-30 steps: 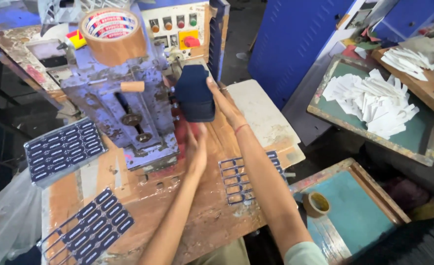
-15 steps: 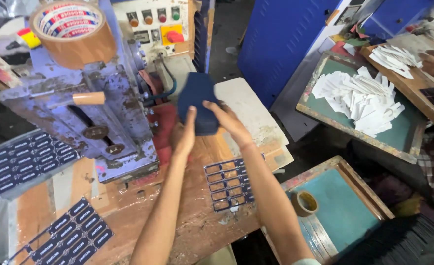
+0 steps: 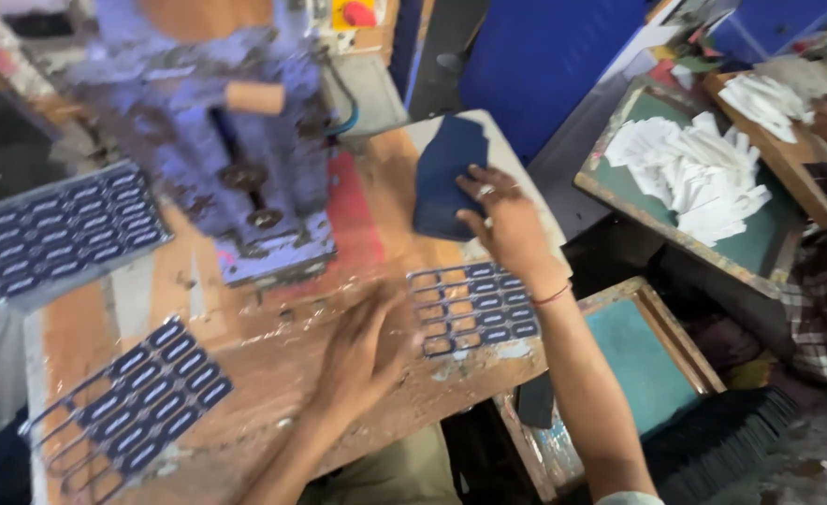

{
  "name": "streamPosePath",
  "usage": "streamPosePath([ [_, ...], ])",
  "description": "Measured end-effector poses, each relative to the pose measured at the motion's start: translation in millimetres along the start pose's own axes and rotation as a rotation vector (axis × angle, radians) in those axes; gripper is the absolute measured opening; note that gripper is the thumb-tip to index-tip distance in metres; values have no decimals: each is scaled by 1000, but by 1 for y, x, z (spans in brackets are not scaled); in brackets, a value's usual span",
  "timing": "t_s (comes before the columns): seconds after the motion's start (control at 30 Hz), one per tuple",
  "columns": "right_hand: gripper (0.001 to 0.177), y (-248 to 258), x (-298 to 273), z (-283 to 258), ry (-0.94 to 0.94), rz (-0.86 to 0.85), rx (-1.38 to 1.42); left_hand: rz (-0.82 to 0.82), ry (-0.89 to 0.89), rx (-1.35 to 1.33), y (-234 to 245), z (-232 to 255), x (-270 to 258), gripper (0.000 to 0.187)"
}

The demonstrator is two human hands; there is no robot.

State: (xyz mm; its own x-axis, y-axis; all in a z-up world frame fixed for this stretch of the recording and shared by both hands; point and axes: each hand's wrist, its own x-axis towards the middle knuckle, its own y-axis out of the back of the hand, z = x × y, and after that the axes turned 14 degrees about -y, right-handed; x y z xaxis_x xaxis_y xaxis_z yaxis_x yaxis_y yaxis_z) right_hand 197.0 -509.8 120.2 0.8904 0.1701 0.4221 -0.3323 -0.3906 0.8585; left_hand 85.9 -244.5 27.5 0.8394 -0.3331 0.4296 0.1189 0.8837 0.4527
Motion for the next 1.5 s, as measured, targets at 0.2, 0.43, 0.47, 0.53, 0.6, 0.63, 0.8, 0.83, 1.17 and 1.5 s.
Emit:
streamPosePath([
  [0.2,21,26,-9,-26,-31,-35,127,114,-22,517,102,-19,-124,56],
  [0.43,36,-57,-172,-129,48,-22,-48,-28,210,832,173,-51,-186,71],
  [0.47,56,-76,-197,-147,223,-253,-58,-28,232,843,180,-51,-188,71],
  [0.53,66,-77,-200,-156,184,-275,-44,-11,189,773,178,-33,-165,74],
  [0.6,77,-83,-182,-158,138,-296,-33,2,140,701,162,-36,-146,78],
  [0.63,79,-88,-164,-156,148,-320,-27,-22,49,695,146,-48,-140,77],
  [0.8,71,-119,-88,-144,240,-220,-77,-50,-140,609,95,-74,-84,82],
  [0.83,69,-121,-85,-144,255,-255,-42,-83,-147,673,92,-78,-80,80],
  [1.17,54,-131,-89,-169,199,-239,31,-121,-108,714,91,-74,-75,70],
  [1.5,72,-17,-187,43,-974,71,90,-59,-89,632,97,-65,-72,68],
])
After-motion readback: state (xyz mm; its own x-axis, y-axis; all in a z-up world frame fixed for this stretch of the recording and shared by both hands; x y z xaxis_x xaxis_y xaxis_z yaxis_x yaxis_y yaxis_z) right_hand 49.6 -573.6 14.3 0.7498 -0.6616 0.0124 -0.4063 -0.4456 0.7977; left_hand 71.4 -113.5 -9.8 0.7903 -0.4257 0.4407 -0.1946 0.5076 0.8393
